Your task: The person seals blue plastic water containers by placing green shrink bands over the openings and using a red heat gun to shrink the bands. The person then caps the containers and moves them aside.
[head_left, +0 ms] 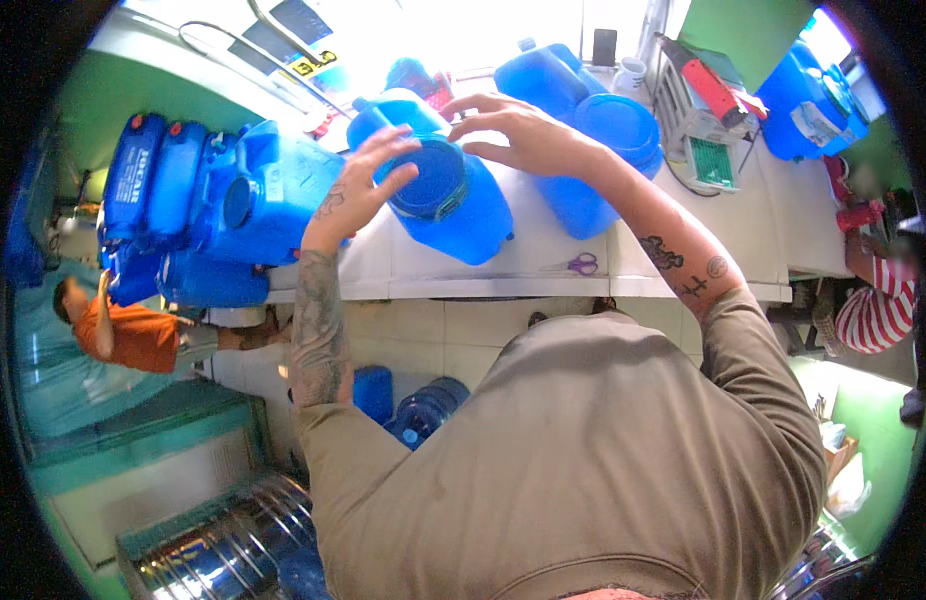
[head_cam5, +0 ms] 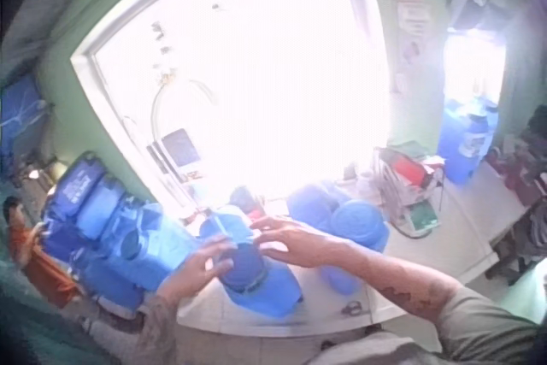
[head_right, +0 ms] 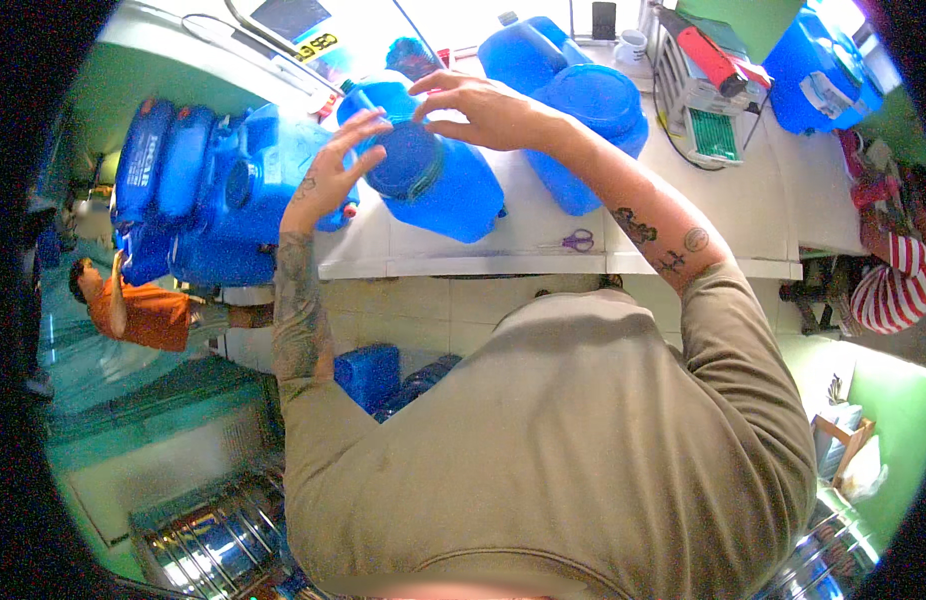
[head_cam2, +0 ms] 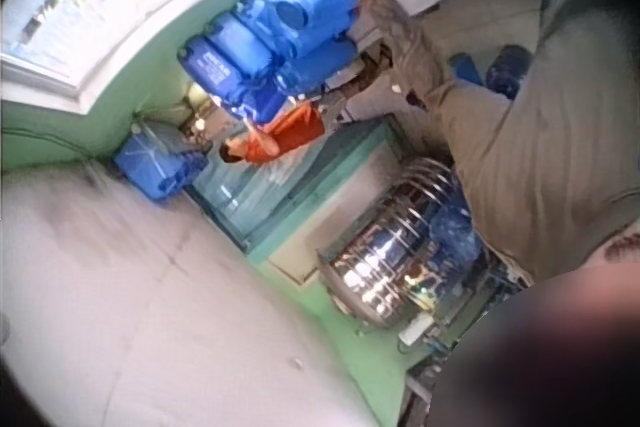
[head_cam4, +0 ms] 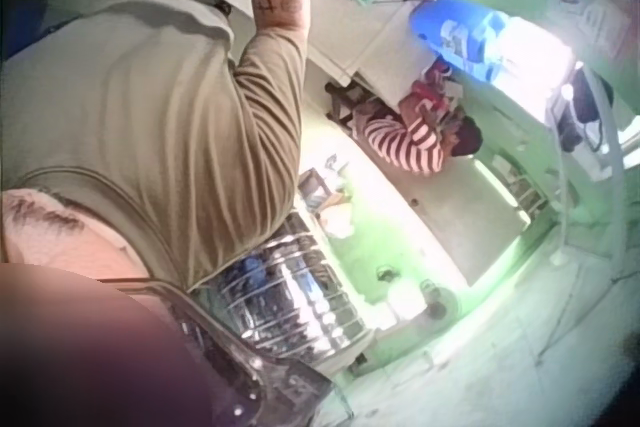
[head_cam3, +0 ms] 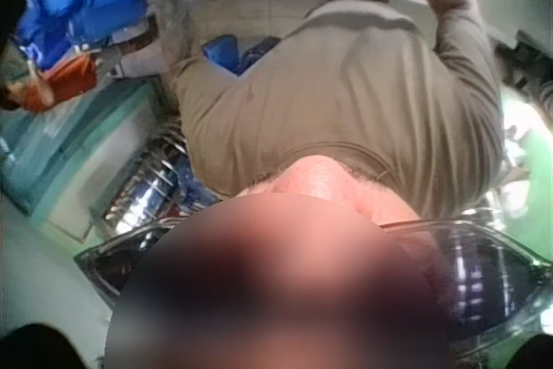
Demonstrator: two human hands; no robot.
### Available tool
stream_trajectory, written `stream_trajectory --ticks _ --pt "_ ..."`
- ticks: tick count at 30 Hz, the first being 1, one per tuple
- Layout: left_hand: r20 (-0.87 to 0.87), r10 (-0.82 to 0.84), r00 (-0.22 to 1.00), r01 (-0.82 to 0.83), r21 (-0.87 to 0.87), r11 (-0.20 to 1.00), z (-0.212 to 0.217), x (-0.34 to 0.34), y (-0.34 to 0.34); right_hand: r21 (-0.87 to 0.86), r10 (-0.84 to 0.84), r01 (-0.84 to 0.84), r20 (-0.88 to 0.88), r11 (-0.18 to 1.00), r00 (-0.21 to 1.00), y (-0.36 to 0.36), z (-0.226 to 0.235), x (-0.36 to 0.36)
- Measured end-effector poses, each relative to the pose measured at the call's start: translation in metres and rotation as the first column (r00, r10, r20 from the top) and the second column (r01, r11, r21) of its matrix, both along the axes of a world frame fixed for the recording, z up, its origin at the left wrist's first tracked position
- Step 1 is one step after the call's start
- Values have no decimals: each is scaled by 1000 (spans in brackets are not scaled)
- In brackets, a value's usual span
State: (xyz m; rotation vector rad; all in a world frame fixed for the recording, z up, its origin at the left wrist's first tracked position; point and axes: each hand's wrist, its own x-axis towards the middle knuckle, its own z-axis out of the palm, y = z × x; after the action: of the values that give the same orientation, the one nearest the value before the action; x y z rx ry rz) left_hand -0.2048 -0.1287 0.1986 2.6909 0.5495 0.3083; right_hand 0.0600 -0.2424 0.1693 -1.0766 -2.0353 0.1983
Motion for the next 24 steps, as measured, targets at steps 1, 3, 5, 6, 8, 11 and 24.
stream_trajectory --ticks 1,3,5,6,8,11,24 --pt "87 58 994 -65 76 995 -7 11 1 -12 -7 7 -14 1000 1000 -5 9 3" --pt "47 48 998 -60 301 952 -29 33 1 -12 -27 27 -44 1000 999 -23 23 12" --pt "-77 54 996 -32 264 964 -49 45 2 -135 61 -75 -106 988 993 -55 29 24" --pt "-182 108 977 -58 259 964 -56 49 3 -185 124 -147 -130 972 984 -70 28 31" --pt "-244 133 961 -64 272 960 -60 49 7 -509 154 -206 -143 836 978 -106 17 54" --pt "-122 86 989 -66 163 984 -45 54 4 -734 141 -217 -166 643 976 -158 -18 110" --pt "299 179 937 -71 -339 938 -59 264 -102 -462 -792 818 327 342 515 -181 -264 365"
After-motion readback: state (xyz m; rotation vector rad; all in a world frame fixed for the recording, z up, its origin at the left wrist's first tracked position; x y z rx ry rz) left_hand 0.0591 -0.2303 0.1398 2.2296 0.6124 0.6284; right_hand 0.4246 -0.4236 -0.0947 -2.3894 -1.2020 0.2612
